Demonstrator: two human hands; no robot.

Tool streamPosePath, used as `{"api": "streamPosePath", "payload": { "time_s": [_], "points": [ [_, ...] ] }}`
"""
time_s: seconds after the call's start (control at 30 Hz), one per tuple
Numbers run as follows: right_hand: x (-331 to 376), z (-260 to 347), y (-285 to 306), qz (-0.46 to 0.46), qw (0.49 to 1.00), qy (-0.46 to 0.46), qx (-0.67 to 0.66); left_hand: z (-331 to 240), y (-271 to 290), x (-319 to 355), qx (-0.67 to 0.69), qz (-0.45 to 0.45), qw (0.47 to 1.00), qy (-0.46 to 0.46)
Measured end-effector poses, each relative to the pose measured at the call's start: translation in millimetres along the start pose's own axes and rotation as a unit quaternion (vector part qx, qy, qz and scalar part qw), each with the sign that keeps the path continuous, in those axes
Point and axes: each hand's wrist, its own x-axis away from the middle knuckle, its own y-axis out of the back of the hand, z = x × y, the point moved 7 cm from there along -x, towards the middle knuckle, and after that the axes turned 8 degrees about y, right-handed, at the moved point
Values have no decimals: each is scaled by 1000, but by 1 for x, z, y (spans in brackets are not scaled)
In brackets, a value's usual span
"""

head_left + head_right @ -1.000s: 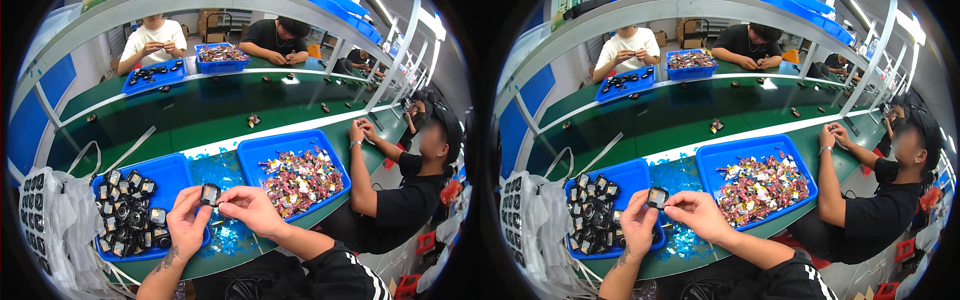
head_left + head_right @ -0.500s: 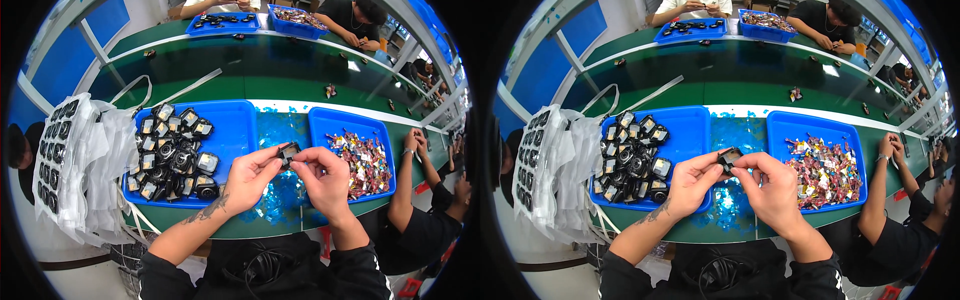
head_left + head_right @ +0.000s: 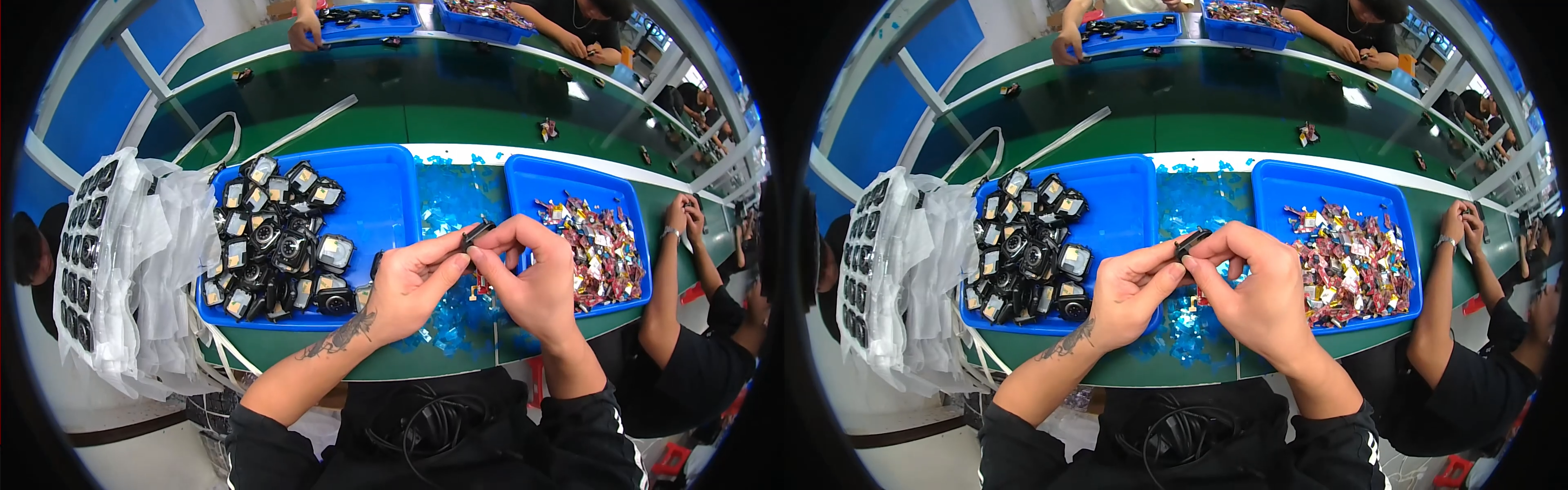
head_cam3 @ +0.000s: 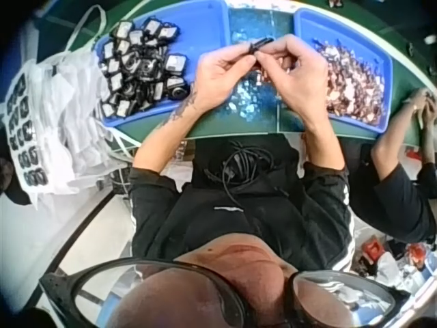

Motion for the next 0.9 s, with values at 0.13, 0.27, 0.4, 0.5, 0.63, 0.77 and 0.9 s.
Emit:
{"api": "streamPosePath", "payload": {
  "time_s": [0.13,0.27,0.4,0.5,0.63,0.77,0.9],
  "points": [
    [-3,-1,5,-10,1000,10,13,0,1,-1,24,12,1000,3],
    [12,-16,11,-68,993,-13,-94,-14,2,-1,98,-26,995,-12],
    [24,11,4,33,993,111,-4,-18,3,-4,104,-43,993,-39],
    [24,8,5,28,990,138,22,-19,-1,-1,18,-3,999,-44],
    [18,17,1,42,993,108,-30,-23,6,-1,11,1,999,-52],
    [26,21,0,5,984,166,65,-32,0,0,-59,7,997,-55],
    [30,-3,0,-35,987,-2,-155,-44,2,7,-203,31,974,-99]
  ]
}}
